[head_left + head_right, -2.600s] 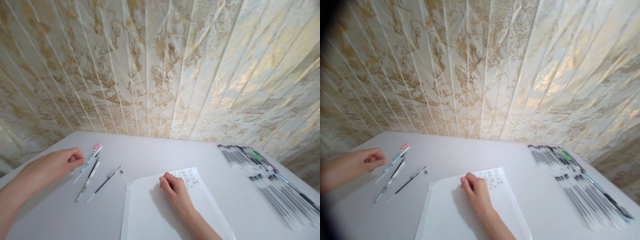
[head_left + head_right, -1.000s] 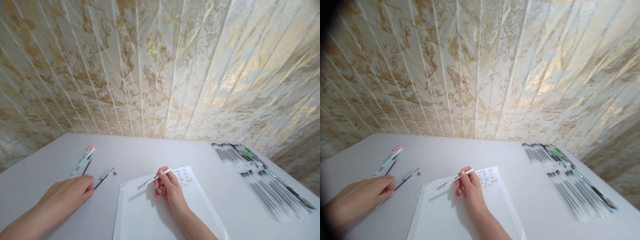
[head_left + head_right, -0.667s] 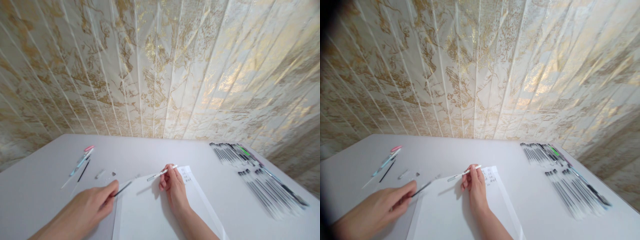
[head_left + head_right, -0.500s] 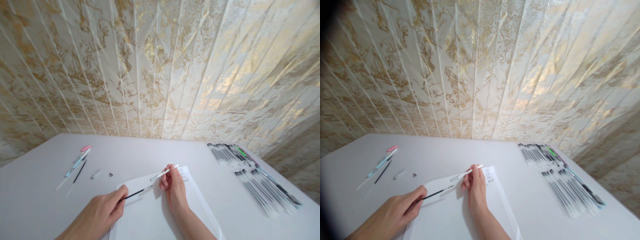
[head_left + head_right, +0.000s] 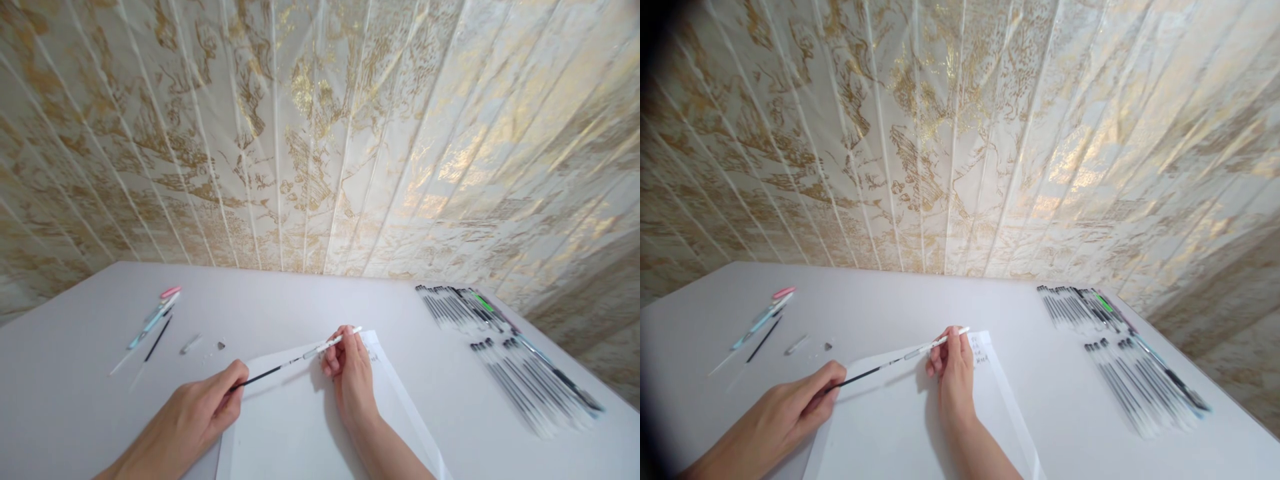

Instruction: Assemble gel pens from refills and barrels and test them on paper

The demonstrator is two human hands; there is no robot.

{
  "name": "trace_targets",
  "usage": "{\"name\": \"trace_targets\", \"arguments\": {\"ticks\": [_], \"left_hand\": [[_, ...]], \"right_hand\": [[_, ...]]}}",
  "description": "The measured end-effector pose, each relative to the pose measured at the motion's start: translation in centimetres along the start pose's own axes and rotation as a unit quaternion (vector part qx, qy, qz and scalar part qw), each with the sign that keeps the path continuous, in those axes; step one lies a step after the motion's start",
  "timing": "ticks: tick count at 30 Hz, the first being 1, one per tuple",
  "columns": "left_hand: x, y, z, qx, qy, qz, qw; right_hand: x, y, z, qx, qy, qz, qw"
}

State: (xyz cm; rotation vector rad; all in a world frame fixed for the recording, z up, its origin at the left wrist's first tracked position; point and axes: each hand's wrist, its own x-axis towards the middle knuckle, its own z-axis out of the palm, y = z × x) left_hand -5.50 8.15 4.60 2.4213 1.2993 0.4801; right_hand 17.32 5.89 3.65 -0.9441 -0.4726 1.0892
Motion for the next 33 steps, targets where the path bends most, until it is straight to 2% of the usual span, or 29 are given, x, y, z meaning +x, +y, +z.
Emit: {"name": "trace_targets", "arguments": {"ticks": [9, 17, 21, 24, 27, 30, 33], "left_hand": [[0.1, -1.3, 0.2, 0.005, -0.006, 0.035, 0.999], [0.2, -1.7, 0.0, -0.005, 0.023, 0.037, 0.999], [0.1, -1.2, -0.6, -0.049, 0.02, 0.007, 0.999], [0.1, -0.4, -1.0, -0.147, 0.047, -0.051, 0.987], [0.6, 0.8, -1.2, -0.326, 0.041, -0.117, 0.937], [1.7, 2.1, -1.1, -0.511, 0.021, -0.189, 0.838], [3.0, 3.3, -1.0, -0.631, 0.03, -0.194, 0.751]], "right_hand": [[0.3, 0.3, -0.1, 0.004, -0.014, 0.001, 1.0], [0.4, 0.6, -0.4, 0.015, 0.001, 0.007, 1.0], [0.5, 0.6, -0.5, 0.012, 0.002, 0.004, 1.0], [0.3, 0.4, -0.3, -0.034, -0.011, -0.002, 0.999], [-0.4, 0.0, 0.2, -0.152, -0.075, -0.036, 0.985], [-1.5, -0.2, 0.6, -0.265, -0.179, -0.054, 0.946], [-2.5, -0.1, 0.8, -0.365, -0.266, -0.059, 0.89]]}}
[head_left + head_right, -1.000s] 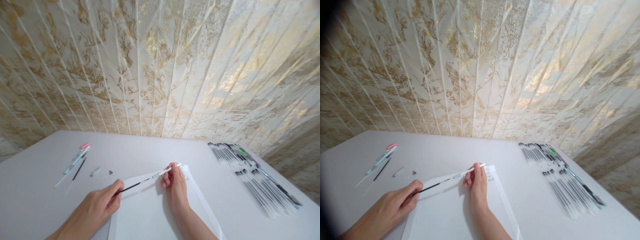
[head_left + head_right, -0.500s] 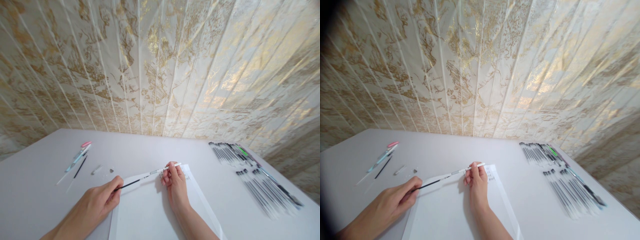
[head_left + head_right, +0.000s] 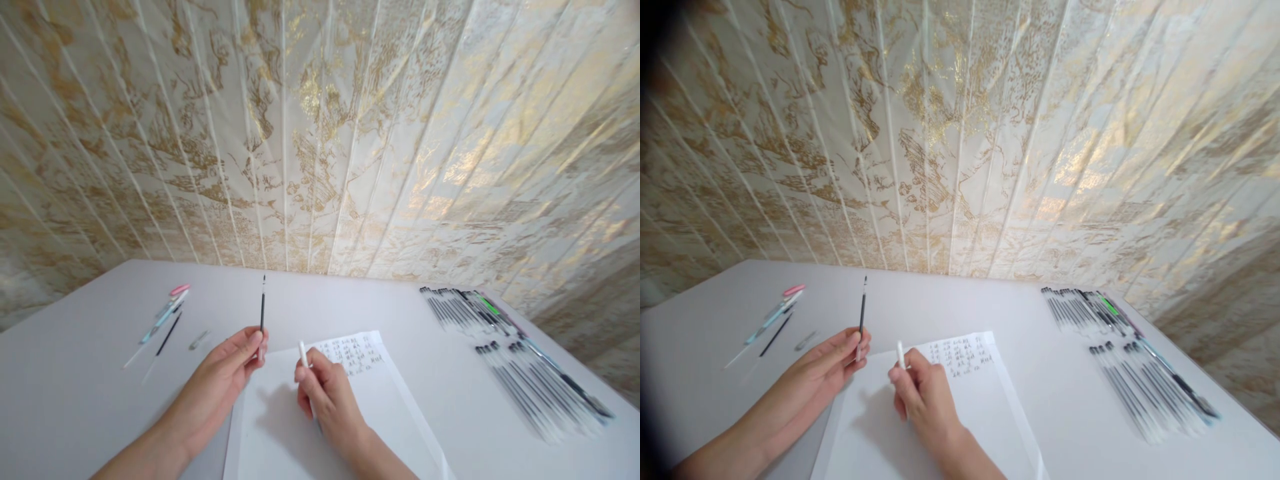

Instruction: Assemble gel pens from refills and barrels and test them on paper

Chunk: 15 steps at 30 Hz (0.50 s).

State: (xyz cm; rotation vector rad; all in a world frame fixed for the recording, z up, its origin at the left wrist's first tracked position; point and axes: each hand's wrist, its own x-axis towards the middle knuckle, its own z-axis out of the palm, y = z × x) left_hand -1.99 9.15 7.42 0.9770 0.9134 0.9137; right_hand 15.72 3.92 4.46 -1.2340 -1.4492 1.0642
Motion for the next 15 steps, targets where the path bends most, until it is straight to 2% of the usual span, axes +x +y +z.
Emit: {"name": "trace_targets", "arguments": {"ticks": [2, 6, 11, 15], "left_hand": [[0.4, 0.2, 1.0, -0.048, -0.016, 0.018, 0.999], [0.6, 0.1, 2.3, -0.071, -0.003, 0.026, 0.997], [0.0, 0.0, 2.5, -0.049, 0.009, 0.035, 0.998], [-0.2, 0.2, 2.2, 0.006, 0.006, 0.055, 0.998]], "right_hand": [[-0.2, -0.1, 0.3, -0.066, -0.035, -0.004, 0.997], [-0.2, -0.2, 0.5, -0.138, -0.044, -0.008, 0.989], [-0.1, -0.1, 0.4, -0.147, -0.053, -0.022, 0.987], [-0.2, 0.0, 0.5, -0.128, -0.069, -0.023, 0.989]]}}
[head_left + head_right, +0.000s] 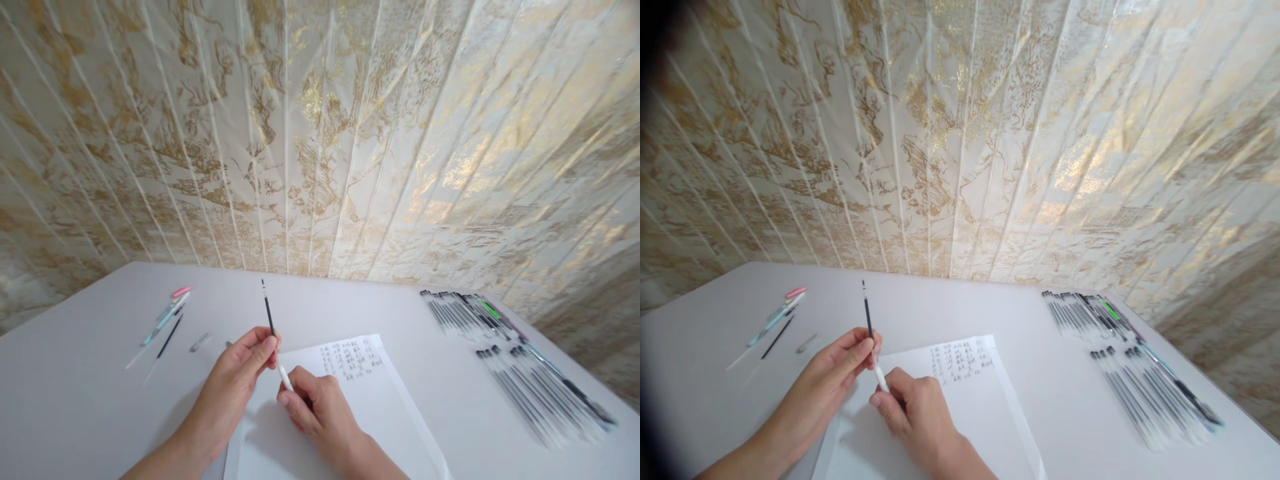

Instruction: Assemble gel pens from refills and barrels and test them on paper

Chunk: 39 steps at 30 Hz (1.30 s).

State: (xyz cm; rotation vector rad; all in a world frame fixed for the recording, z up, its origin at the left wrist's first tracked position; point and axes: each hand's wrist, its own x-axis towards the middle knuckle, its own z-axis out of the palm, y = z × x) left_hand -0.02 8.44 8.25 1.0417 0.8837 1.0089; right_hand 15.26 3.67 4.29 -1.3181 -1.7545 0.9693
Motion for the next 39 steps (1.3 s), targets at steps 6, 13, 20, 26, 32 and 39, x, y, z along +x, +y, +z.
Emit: {"name": "trace_targets", "arguments": {"ticks": [6, 13, 20, 26, 32, 39], "left_hand": [[-0.4, -0.1, 0.1, 0.087, 0.022, 0.04, 0.995], [-1.1, -1.2, 0.8, 0.075, -0.095, -0.01, 0.993], [-1.7, -0.3, 1.8, 0.06, 0.015, 0.04, 0.997], [0.0, 1.9, -0.6, 0.175, -0.025, 0.059, 0.982], [3.6, 5.0, -8.6, 0.489, 0.016, 0.172, 0.855], [4.5, 2.5, -10.6, 0.578, -0.08, 0.148, 0.799]], "right_hand": [[-0.3, 0.2, 0.2, 0.041, -0.007, -0.001, 0.999], [0.0, -0.1, 0.1, 0.079, 0.004, 0.003, 0.997], [-0.4, -0.7, 0.5, 0.084, -0.02, -0.045, 0.995], [-0.1, -0.2, 0.2, 0.116, 0.033, -0.027, 0.992], [0.3, -0.4, -0.2, 0.115, 0.041, 0.011, 0.992], [0.0, -0.1, 0.5, 0.135, 0.037, 0.01, 0.99]]}}
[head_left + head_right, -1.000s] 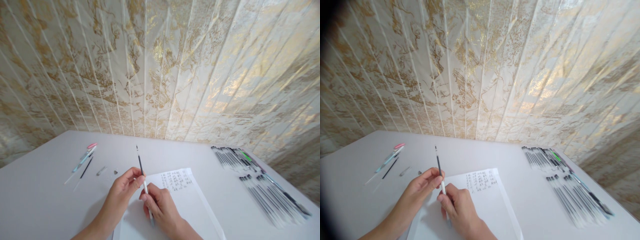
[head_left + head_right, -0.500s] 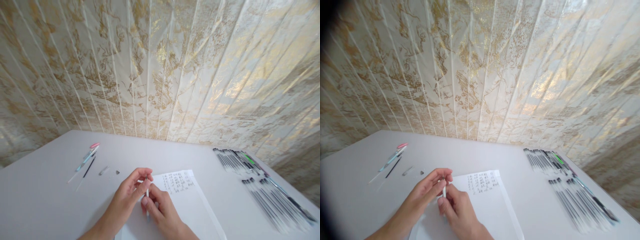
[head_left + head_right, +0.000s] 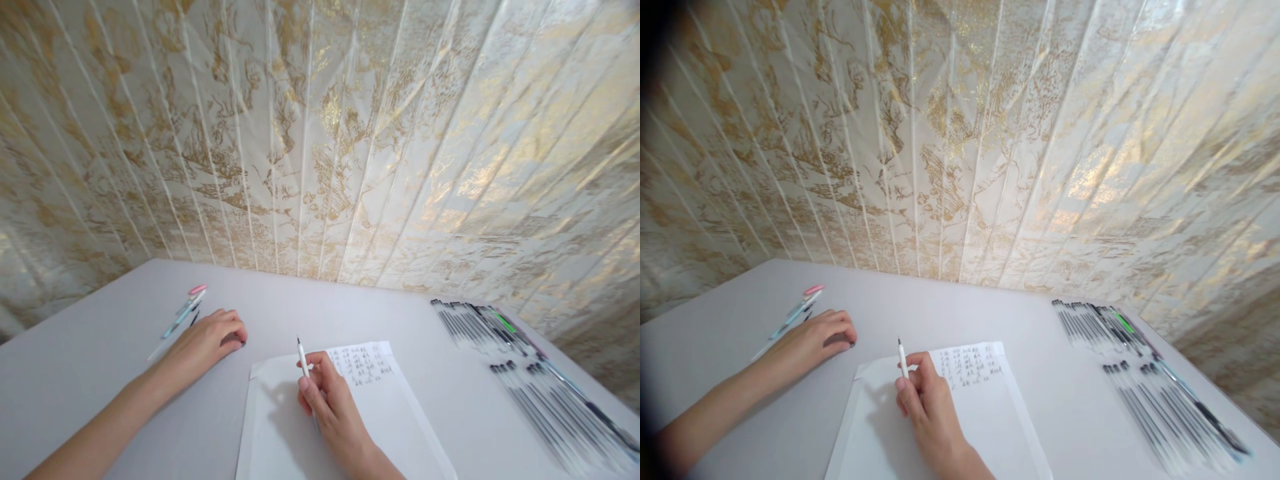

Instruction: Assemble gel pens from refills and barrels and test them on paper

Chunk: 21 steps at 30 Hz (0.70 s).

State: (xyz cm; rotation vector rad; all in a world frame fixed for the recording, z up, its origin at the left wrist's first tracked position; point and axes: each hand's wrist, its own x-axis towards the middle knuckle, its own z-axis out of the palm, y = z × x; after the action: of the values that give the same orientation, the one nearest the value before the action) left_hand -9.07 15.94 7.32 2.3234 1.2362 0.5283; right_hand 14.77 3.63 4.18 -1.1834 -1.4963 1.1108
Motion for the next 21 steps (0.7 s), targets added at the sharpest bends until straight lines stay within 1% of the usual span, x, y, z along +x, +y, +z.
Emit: {"name": "trace_targets", "arguments": {"ticks": [4, 6, 10, 13, 16, 19, 21], "left_hand": [[0.1, 0.4, 0.3, -0.014, 0.018, -0.006, 1.0], [0.0, 1.0, 0.7, -0.026, 0.025, -0.009, 0.999], [-0.3, 3.0, 2.3, -0.061, 0.021, -0.012, 0.998], [-0.4, 4.2, 3.0, -0.096, 0.021, -0.01, 0.995], [-0.4, 4.8, 2.7, -0.168, 0.016, -0.037, 0.985], [-0.4, 5.3, 2.1, -0.258, -0.002, -0.074, 0.963], [-0.5, 5.6, 1.9, -0.298, -0.006, -0.087, 0.951]], "right_hand": [[0.0, 0.2, -0.1, 0.008, 0.003, 0.011, 1.0], [0.1, 0.1, -0.4, -0.035, 0.023, 0.014, 0.999], [0.3, -0.2, -1.1, -0.15, 0.066, 0.011, 0.986], [0.4, -0.2, -1.5, -0.193, 0.081, 0.012, 0.978], [0.5, -0.1, -1.6, -0.229, 0.093, 0.002, 0.969], [0.6, 0.0, -1.5, -0.27, 0.088, -0.023, 0.958], [0.6, 0.0, -1.5, -0.292, 0.084, -0.038, 0.952]]}}
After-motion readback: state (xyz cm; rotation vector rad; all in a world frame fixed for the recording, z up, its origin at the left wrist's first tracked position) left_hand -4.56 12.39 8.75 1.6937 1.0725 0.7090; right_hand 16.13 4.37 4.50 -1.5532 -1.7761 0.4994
